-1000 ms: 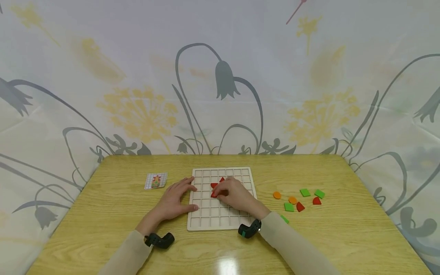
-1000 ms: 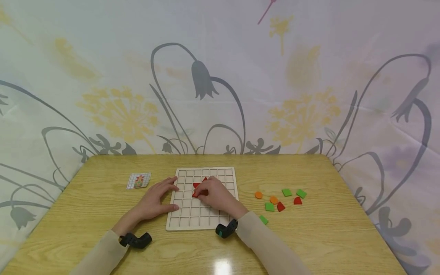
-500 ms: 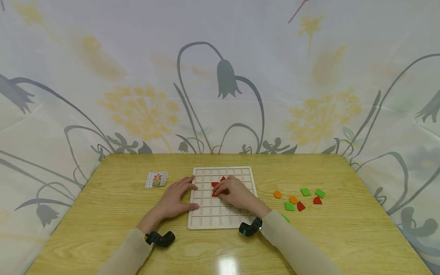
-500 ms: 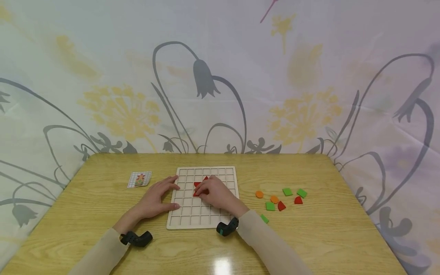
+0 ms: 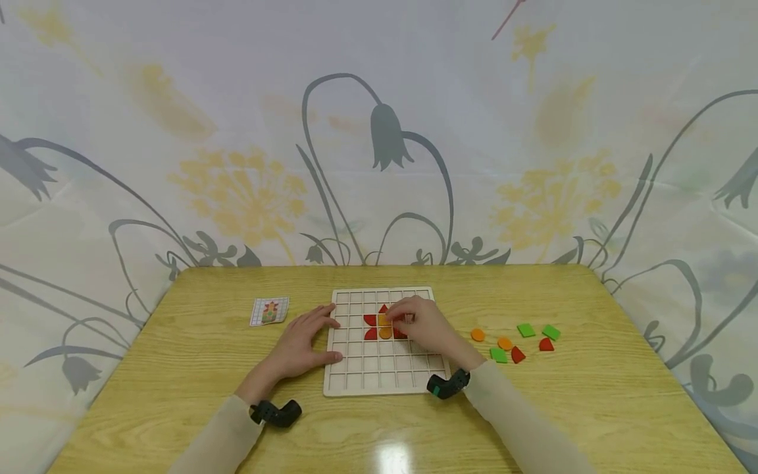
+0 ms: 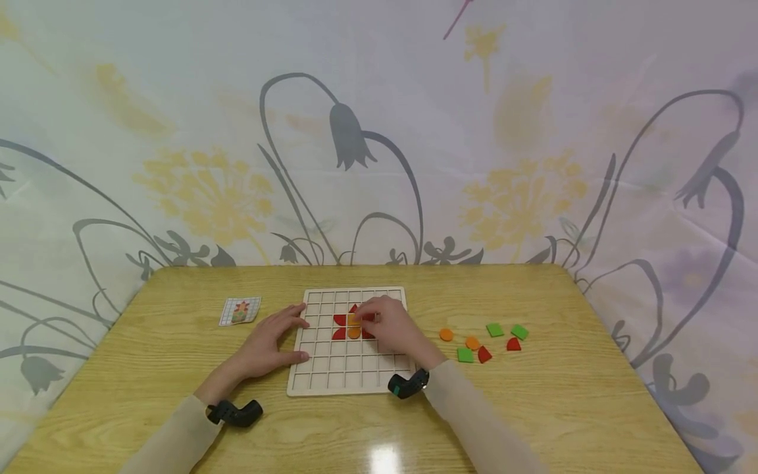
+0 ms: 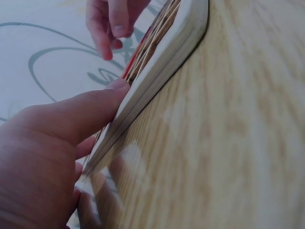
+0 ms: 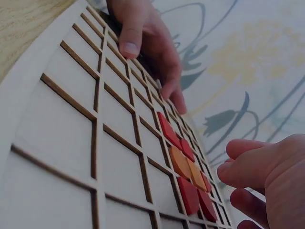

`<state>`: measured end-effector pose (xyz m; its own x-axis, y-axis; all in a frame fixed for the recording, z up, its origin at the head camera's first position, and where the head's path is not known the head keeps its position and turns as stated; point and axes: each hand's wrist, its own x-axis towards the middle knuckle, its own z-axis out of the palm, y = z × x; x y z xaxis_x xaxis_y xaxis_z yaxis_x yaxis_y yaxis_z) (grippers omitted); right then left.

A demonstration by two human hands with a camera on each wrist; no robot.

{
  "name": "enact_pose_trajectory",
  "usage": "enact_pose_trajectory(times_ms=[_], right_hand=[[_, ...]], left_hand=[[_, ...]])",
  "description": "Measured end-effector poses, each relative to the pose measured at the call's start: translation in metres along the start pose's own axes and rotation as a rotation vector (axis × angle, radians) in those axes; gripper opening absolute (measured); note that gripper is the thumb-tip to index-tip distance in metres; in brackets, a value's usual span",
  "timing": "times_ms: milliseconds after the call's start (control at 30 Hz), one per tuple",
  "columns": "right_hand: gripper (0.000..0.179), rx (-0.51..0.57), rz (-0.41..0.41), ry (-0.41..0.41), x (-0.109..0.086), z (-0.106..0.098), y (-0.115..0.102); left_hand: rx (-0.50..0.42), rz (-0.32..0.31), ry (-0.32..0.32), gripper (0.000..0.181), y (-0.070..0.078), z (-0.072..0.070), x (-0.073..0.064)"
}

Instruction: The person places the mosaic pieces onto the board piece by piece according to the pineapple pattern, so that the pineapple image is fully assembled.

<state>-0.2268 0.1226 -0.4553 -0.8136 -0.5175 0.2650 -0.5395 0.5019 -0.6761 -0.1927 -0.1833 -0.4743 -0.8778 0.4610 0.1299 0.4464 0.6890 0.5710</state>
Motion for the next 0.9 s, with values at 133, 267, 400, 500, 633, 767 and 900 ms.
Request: enact_pose_trajectory(times_ms=[133,267,400,500,633,767,900], right_hand=[[0.015,0.025,0.060,0.040,-0.012,-0.019,0.010],[0.014,0.006,0.101,0.093,-0.029,-0.044,0.020],[0.015,-0.062,0.132,0.133,-0.051,-0.070,0.034],[0.016,-0.113,0.159,0.159,-0.070,-0.088,0.049],[0.015,-0.151,0.226,0.193,-0.095,-0.110,0.065],[0.014,-0.166,0.295,0.219,-0.119,-0.128,0.075],[0.018,-0.149,0.343,0.237,-0.134,-0.139,0.081]], left_hand=[[-0.003,-0.004,-0.005,0.053,0.001,0.000,0.000],[0.002,-0.008,-0.006,0.053,0.002,0.000,0.000],[-0.002,-0.008,-0.002,0.053,0.003,-0.001,-0.001],[-0.007,-0.007,0.000,0.052,0.002,-0.001,-0.001],[-0.007,-0.003,0.004,0.052,0.001,0.000,0.000],[-0.002,0.001,0.010,0.052,0.000,0.001,-0.001],[-0.003,0.000,0.010,0.053,0.001,0.000,-0.001]])
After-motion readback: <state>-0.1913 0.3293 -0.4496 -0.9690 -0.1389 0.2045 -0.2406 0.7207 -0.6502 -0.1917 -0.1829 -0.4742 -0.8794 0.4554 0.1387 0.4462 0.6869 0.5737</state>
